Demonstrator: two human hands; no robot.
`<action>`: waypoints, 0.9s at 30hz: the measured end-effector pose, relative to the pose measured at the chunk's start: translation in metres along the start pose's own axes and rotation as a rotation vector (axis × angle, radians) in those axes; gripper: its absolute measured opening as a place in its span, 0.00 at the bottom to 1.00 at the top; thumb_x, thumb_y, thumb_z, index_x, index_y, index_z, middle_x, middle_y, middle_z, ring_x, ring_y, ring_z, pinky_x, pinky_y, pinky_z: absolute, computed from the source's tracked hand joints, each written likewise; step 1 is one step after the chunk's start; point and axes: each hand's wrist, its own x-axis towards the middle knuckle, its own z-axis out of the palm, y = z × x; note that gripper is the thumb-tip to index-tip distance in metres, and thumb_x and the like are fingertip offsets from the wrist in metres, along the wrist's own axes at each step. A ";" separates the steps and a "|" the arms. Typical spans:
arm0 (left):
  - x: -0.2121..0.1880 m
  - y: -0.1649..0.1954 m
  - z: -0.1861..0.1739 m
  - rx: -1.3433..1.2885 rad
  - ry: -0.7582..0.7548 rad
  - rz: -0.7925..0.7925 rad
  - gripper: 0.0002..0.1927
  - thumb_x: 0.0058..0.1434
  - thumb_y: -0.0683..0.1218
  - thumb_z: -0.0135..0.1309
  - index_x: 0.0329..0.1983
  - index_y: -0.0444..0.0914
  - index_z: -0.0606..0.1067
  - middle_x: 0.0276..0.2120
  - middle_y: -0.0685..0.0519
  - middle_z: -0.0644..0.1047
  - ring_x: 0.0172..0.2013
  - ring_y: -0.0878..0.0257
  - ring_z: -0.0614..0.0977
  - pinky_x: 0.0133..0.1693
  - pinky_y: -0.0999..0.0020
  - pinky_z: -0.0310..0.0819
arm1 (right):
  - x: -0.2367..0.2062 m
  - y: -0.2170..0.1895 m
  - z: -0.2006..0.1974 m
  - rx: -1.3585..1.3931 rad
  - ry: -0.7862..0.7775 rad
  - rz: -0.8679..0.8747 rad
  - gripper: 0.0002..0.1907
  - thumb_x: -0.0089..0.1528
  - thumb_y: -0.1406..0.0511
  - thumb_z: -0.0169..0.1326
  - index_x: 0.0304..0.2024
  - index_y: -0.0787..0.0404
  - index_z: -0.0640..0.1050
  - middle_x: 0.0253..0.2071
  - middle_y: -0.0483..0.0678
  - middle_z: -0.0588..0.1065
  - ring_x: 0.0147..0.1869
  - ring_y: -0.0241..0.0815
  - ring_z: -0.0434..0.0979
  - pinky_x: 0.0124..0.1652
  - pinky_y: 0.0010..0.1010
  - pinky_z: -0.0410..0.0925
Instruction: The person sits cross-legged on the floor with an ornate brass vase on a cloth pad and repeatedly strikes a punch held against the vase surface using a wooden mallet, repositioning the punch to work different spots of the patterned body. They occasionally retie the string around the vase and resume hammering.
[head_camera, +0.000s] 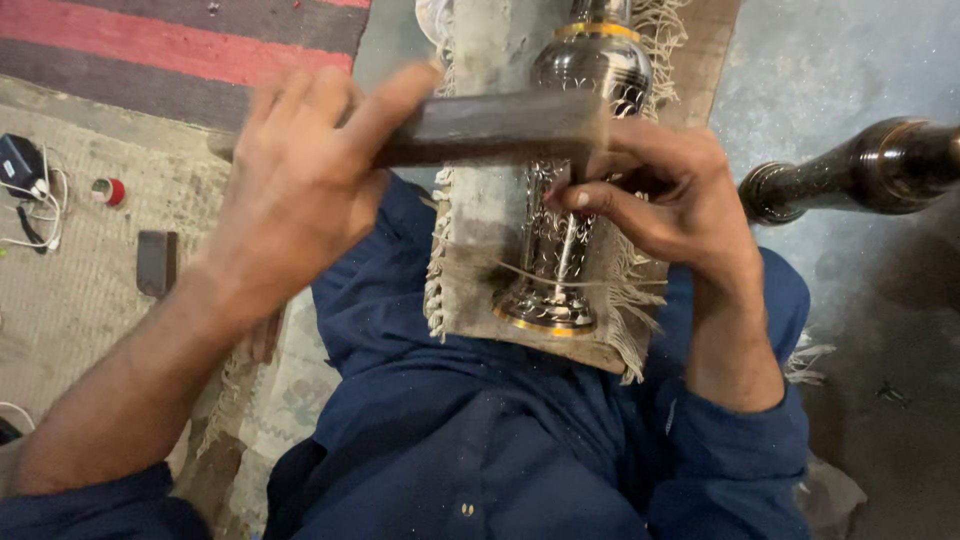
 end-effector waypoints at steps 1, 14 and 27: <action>0.001 0.001 -0.001 0.216 -0.037 0.022 0.40 0.55 0.33 0.63 0.71 0.47 0.66 0.41 0.43 0.73 0.44 0.40 0.78 0.51 0.46 0.74 | 0.000 0.000 0.000 0.030 -0.003 -0.004 0.19 0.65 0.76 0.61 0.59 0.68 0.76 0.44 0.53 0.82 0.48 0.41 0.87 0.49 0.28 0.81; 0.003 0.001 -0.003 0.072 0.024 0.040 0.38 0.54 0.33 0.63 0.68 0.44 0.68 0.45 0.44 0.72 0.47 0.43 0.77 0.58 0.47 0.72 | -0.002 0.000 0.003 0.171 0.023 0.076 0.19 0.64 0.77 0.60 0.59 0.69 0.77 0.44 0.52 0.82 0.50 0.40 0.86 0.51 0.28 0.81; 0.004 -0.005 -0.005 0.117 0.072 0.084 0.41 0.57 0.32 0.62 0.74 0.44 0.66 0.42 0.45 0.69 0.46 0.44 0.74 0.51 0.49 0.70 | -0.004 0.008 0.000 0.132 -0.005 0.055 0.18 0.64 0.77 0.60 0.57 0.68 0.78 0.44 0.51 0.82 0.50 0.40 0.86 0.49 0.28 0.80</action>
